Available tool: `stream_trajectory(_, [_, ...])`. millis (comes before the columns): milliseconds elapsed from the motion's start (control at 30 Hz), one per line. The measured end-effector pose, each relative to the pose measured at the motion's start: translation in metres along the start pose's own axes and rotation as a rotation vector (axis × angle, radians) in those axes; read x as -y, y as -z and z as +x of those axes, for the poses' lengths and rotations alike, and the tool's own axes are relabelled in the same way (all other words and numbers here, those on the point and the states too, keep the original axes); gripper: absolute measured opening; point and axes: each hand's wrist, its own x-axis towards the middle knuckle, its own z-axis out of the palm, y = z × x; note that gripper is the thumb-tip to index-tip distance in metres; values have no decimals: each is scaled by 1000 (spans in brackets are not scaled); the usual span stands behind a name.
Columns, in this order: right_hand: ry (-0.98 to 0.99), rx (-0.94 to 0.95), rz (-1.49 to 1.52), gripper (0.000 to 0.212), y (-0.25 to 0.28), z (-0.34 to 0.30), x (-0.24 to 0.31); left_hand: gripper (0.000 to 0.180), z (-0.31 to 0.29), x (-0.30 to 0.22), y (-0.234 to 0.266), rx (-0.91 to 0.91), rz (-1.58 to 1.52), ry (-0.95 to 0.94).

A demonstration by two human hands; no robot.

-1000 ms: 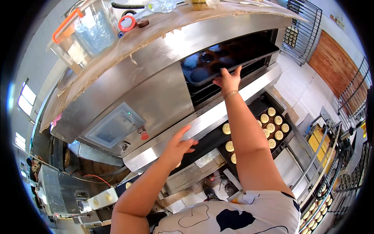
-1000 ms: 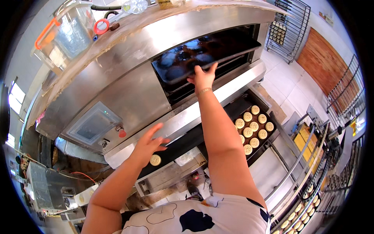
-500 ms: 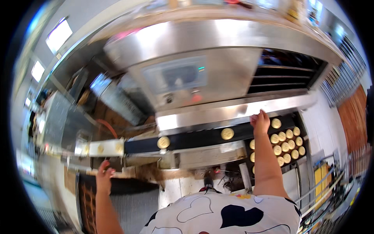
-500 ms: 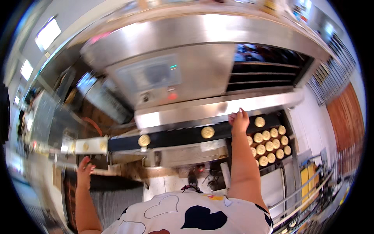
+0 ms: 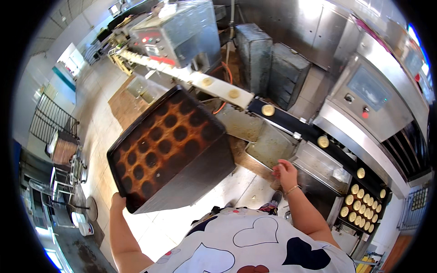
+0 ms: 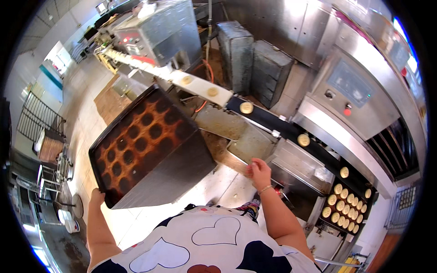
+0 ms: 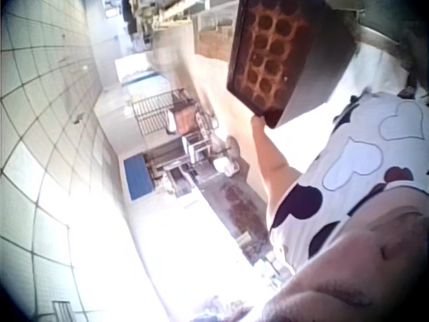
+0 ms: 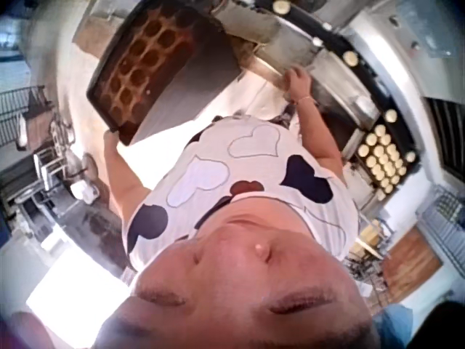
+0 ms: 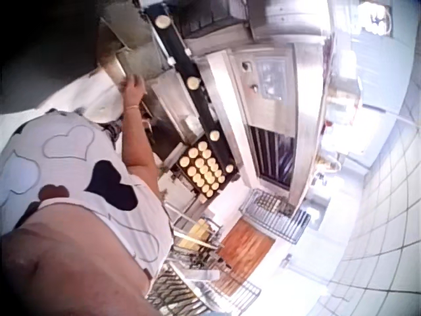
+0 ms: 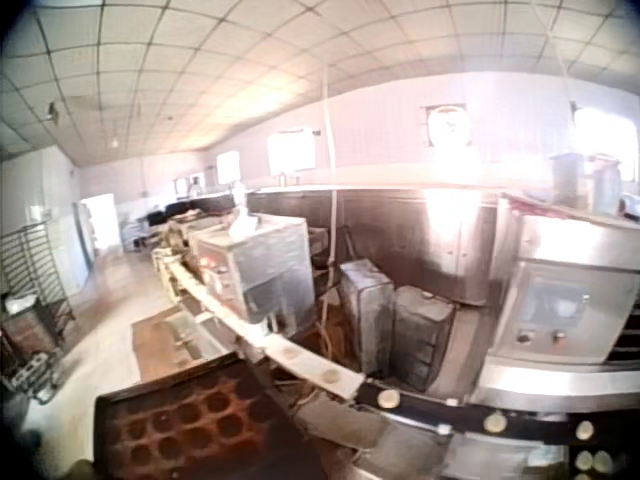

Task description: The person applies egg wash to pastries on a tray using a brush, places the tray into a rack, and loads baking trays into a commercial oven.

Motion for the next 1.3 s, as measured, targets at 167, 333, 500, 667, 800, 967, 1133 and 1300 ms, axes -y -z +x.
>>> stream_trajectory(167, [156,540,-167,24,-133,-35,-12,16,0,11,9,115,-139,54])
stream_trajectory(333, [-46,932,-315,30,-211,-71,25,3,-11,25,10,121,-1030,165])
stream_trajectory(500, [-505,704,329,33,-269,-66,71,38,-57,-46,110,146,-1932,-66])
stream_trajectory(667, [-317,383,727,23,-307,-32,67,66,-67,-95,173,215,-1853,-684])
stream_trajectory(800, [-217,390,783,26,-271,-64,86,79,-99,-86,187,159,-1818,-673])
stream_trajectory(967, [-59,158,826,32,-153,-120,89,82,-127,-164,160,380,-1638,-871])
stream_trajectory(1133, [429,-432,814,27,0,-158,87,100,-169,-289,126,545,-1454,-1084])
stream_trajectory(1300, [950,-852,634,55,86,-229,118,92,-288,-457,83,1288,-1482,-955])
